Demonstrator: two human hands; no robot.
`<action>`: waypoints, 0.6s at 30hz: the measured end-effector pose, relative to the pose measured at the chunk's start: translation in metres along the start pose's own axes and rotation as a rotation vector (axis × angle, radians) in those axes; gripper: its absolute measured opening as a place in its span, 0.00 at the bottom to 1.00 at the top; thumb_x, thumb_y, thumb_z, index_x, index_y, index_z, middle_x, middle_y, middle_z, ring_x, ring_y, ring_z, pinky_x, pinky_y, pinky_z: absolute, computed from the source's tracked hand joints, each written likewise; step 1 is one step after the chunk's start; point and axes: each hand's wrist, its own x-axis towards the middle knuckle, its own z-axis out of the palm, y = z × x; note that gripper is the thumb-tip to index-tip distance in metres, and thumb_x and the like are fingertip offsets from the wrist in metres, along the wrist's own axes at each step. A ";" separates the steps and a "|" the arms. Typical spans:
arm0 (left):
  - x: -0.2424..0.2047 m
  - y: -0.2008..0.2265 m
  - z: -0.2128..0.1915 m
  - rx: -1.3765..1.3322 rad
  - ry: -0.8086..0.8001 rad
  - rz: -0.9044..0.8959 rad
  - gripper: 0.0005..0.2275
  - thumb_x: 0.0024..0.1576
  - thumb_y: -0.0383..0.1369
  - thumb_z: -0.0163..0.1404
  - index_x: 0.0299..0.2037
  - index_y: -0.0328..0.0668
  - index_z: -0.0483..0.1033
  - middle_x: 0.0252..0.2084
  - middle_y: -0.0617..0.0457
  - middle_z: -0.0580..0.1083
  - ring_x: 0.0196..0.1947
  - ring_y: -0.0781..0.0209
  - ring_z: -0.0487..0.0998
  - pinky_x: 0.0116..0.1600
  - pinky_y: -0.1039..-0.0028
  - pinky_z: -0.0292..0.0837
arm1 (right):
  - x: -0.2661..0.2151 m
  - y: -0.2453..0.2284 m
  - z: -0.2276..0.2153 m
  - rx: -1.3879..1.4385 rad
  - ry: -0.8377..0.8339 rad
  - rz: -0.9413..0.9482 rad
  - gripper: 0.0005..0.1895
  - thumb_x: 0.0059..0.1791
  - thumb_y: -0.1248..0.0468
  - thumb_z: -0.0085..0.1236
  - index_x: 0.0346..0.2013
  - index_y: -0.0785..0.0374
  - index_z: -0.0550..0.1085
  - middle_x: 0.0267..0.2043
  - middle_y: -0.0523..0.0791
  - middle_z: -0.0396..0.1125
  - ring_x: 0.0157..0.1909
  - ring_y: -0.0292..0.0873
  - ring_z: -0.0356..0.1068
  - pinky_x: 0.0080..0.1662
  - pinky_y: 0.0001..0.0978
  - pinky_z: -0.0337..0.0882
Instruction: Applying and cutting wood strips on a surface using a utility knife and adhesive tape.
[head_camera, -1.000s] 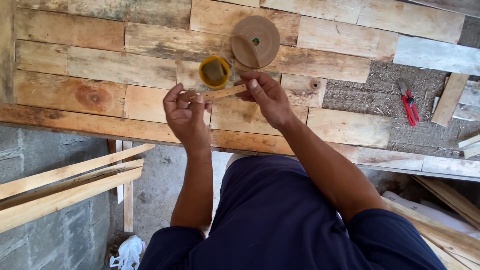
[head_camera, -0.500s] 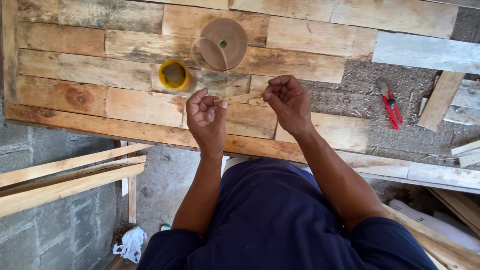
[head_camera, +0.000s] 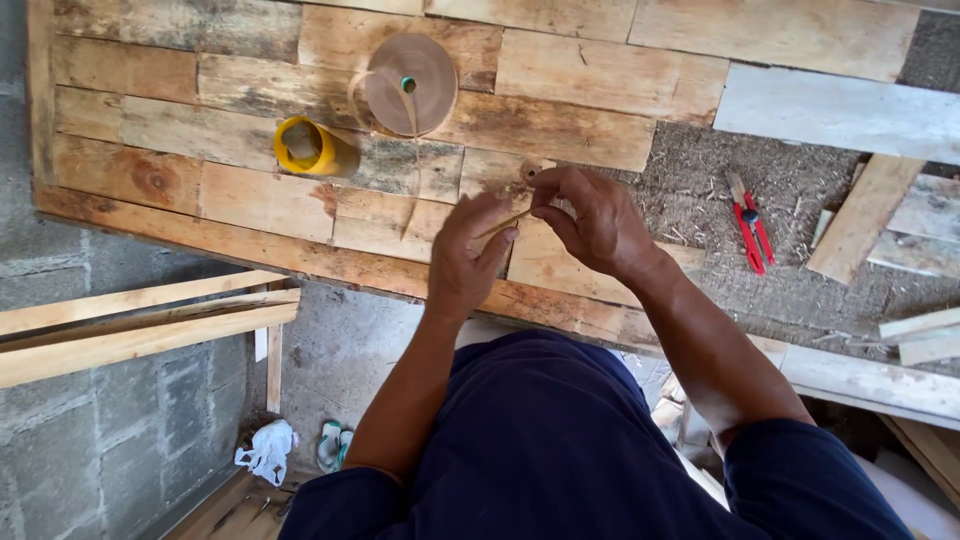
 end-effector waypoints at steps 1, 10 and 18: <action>0.007 0.000 0.004 0.003 0.003 0.005 0.18 0.63 0.30 0.58 0.63 0.35 0.74 0.63 0.37 0.73 0.68 0.40 0.72 0.72 0.59 0.68 | 0.005 0.003 0.000 0.000 0.002 -0.006 0.16 0.51 0.70 0.65 0.51 0.67 0.70 0.38 0.48 0.75 0.41 0.48 0.77 0.41 0.40 0.75; 0.048 -0.070 0.031 -0.235 0.038 -0.298 0.05 0.62 0.28 0.58 0.41 0.32 0.81 0.38 0.49 0.81 0.41 0.63 0.81 0.48 0.73 0.77 | 0.052 0.051 0.014 0.021 -0.026 0.036 0.17 0.50 0.72 0.63 0.53 0.67 0.71 0.41 0.49 0.74 0.45 0.48 0.78 0.45 0.39 0.78; 0.098 -0.190 0.034 -0.423 0.040 -0.566 0.05 0.59 0.27 0.60 0.40 0.32 0.81 0.36 0.52 0.80 0.37 0.68 0.79 0.43 0.76 0.76 | 0.084 0.204 0.019 -0.166 0.202 0.283 0.11 0.56 0.70 0.62 0.52 0.69 0.75 0.52 0.55 0.72 0.44 0.47 0.78 0.44 0.34 0.80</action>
